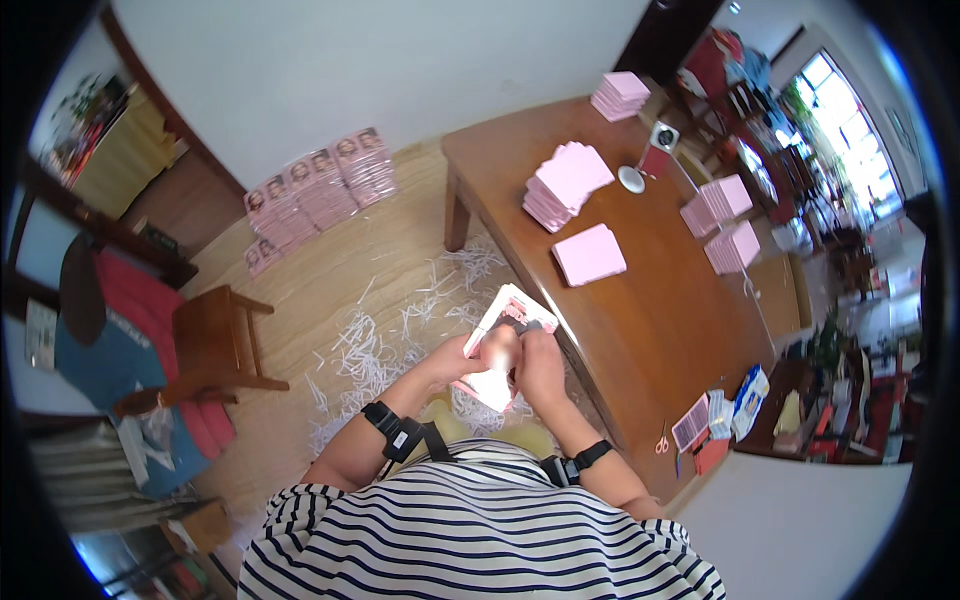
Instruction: The person assembles small pink card packages by inserting white cards into pink sleeves and then placing the sleeves into pink plastic trays. The person handles stacks of pink sleeves, white cards, and plastic trays, arranging the finished units on the table.
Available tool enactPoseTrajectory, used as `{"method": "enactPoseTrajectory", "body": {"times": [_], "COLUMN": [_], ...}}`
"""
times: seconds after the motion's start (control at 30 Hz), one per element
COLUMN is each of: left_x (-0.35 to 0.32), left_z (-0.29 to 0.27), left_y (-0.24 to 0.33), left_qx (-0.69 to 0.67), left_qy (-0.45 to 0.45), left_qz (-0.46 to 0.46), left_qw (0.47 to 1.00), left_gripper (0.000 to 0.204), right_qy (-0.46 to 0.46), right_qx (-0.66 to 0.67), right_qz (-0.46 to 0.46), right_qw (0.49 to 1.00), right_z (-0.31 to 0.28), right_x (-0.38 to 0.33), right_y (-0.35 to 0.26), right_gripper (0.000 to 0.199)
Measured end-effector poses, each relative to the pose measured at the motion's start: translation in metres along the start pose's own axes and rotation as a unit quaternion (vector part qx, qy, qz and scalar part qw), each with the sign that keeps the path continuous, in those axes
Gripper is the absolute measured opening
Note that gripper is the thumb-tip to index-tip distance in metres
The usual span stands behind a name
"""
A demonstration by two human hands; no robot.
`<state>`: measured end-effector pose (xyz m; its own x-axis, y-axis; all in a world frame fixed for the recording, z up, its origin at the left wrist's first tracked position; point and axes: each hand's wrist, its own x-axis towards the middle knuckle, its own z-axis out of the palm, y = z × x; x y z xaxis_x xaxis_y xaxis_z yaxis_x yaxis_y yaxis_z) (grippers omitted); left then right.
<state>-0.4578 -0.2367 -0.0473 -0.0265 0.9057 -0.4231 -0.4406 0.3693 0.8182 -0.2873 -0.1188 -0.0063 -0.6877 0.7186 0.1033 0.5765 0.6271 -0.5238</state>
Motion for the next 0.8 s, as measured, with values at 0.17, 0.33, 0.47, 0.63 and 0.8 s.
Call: {"method": "enactPoseTrajectory", "body": {"times": [0.17,0.33,0.47,0.63,0.8], "left_x": [0.032,0.062,0.106,0.167,0.23], "left_z": [-0.025,-0.033,-0.013,0.033,0.085], "left_y": [0.044,0.067,0.066,0.066,0.053], "left_qx": [0.15,0.191,0.093,0.096,0.156], "left_qy": [-0.194,-0.204,-0.178,-0.179,-0.192], "left_qz": [-0.119,-0.159,-0.046,-0.088,-0.133], "left_qw": [0.962,0.947,0.979,0.975,0.96], "left_gripper": [0.051,0.058,0.064,0.06,0.057], "right_qy": [0.284,0.23,-0.11,-0.443,-0.416], "right_qx": [0.004,0.071,-0.028,0.083,0.063], "right_qz": [0.232,0.329,0.29,0.319,0.397], "right_qw": [0.93,0.913,0.95,0.834,0.815], "right_z": [-0.048,-0.114,-0.083,-0.062,-0.086], "right_x": [0.034,-0.018,-0.118,-0.198,-0.167], "right_y": [0.118,0.235,0.259,0.259,0.273], "right_gripper": [0.011,0.017,0.018,0.022,0.029]}}
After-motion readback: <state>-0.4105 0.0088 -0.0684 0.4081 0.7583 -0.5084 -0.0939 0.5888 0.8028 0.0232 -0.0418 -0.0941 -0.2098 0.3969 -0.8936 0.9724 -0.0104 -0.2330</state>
